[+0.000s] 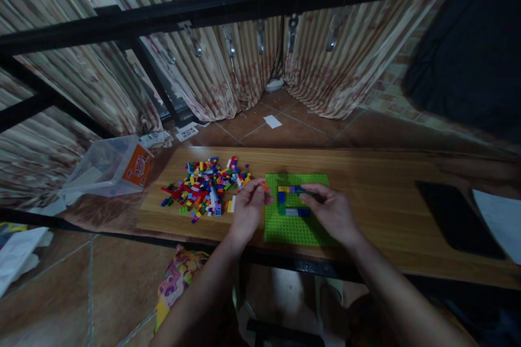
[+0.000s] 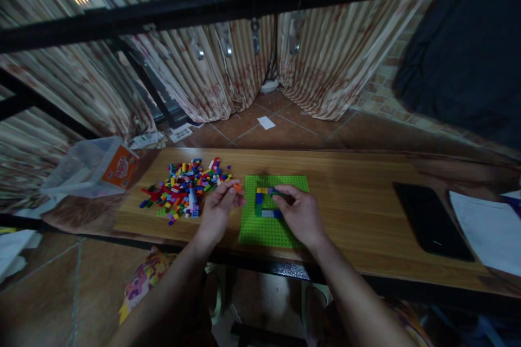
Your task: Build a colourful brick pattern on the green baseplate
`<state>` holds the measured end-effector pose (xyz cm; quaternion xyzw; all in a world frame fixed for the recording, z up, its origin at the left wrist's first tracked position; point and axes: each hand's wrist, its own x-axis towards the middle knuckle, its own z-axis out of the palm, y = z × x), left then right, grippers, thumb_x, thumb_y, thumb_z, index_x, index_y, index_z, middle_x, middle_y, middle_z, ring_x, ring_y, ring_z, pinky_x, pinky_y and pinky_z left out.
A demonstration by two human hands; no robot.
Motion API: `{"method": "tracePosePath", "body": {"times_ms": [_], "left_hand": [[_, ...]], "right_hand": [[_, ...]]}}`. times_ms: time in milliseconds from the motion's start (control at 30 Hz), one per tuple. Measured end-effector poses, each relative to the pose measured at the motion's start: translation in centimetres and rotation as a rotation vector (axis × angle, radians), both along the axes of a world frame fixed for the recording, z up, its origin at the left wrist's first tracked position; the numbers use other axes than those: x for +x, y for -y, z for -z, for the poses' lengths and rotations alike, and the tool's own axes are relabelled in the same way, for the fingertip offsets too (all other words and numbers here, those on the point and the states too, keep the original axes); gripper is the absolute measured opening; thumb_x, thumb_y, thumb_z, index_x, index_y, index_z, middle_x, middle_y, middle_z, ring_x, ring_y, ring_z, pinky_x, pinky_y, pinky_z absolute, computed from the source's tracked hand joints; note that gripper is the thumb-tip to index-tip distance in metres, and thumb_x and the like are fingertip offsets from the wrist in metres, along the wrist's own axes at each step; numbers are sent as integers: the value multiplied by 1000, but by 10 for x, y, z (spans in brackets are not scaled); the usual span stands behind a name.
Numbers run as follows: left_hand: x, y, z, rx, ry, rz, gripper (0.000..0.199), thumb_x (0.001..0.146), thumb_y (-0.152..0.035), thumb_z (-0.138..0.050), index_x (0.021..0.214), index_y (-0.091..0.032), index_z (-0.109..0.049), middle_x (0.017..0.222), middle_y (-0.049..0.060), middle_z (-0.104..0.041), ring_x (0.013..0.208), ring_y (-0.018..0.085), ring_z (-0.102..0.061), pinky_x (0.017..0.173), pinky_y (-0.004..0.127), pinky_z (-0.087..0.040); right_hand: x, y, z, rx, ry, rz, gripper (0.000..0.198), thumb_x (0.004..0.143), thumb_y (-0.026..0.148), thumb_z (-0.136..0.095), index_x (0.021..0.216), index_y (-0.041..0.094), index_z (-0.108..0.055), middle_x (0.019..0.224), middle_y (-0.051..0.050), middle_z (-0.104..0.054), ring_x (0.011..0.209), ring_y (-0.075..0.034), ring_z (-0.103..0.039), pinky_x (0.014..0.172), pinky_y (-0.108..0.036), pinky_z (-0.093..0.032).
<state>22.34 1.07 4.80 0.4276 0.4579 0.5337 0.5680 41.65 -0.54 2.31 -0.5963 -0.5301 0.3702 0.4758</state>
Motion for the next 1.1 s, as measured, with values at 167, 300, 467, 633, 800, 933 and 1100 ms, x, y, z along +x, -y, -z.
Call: {"method": "tracePosePath", "body": {"times_ms": [167, 300, 467, 633, 800, 933, 1100], "left_hand": [[-32, -16, -12, 56, 50, -222, 32, 77, -41, -65, 96, -16, -61, 74, 0, -63, 60, 9, -58, 60, 22, -48], [-43, -19, -16, 39, 53, -252, 33, 76, -42, -65, 94, -14, -62, 71, 0, -62, 60, 10, -58, 58, 21, -48], [-38, -16, -15, -17, 22, -186, 33, 77, -39, -63, 97, -13, -64, 72, 0, -63, 57, 9, -57, 58, 21, -48], [-33, -15, -8, -90, -62, -119, 32, 78, -37, -61, 96, -12, -66, 69, 1, -64, 55, 9, -57, 53, 20, -44], [-28, -12, -7, -139, -83, -76, 33, 79, -37, -59, 101, -12, -63, 65, 1, -63, 52, 9, -57, 50, 19, -42], [-22, -9, -5, -137, -57, 14, 32, 79, -33, -61, 104, -13, -62, 66, 1, -64, 54, 10, -58, 53, 20, -46], [-7, -4, 2, -151, -11, 131, 30, 75, -28, -66, 102, -16, -64, 71, 0, -65, 57, 10, -58, 57, 22, -49]], "right_hand": [[-32, 2, -1, 17, 178, -148, 20, 80, 31, -61, 95, 22, -71, 96, -5, -73, 84, -20, -67, 79, -37, -52], [-55, -3, -4, 55, 303, -214, 19, 82, 26, -57, 93, 20, -71, 88, -5, -73, 74, -18, -66, 74, -35, -52], [-75, -2, 6, 99, 209, -292, 27, 84, 19, -54, 108, 21, -66, 99, -7, -72, 85, -18, -67, 80, -35, -53], [-84, 5, 16, 96, 175, -317, 29, 83, 16, -54, 110, 21, -64, 102, -9, -70, 90, -18, -68, 80, -35, -54], [-81, 5, 11, 153, 215, -308, 22, 85, 18, -52, 102, 21, -65, 101, -8, -69, 91, -19, -66, 82, -36, -53], [-71, 2, 0, 165, 171, -192, 24, 87, 25, -52, 107, 22, -65, 101, -7, -68, 89, -19, -65, 79, -34, -52], [-60, 2, -9, 193, 146, -232, 29, 85, 30, -57, 113, 23, -63, 102, -5, -67, 89, -17, -63, 76, -30, -51]]}}
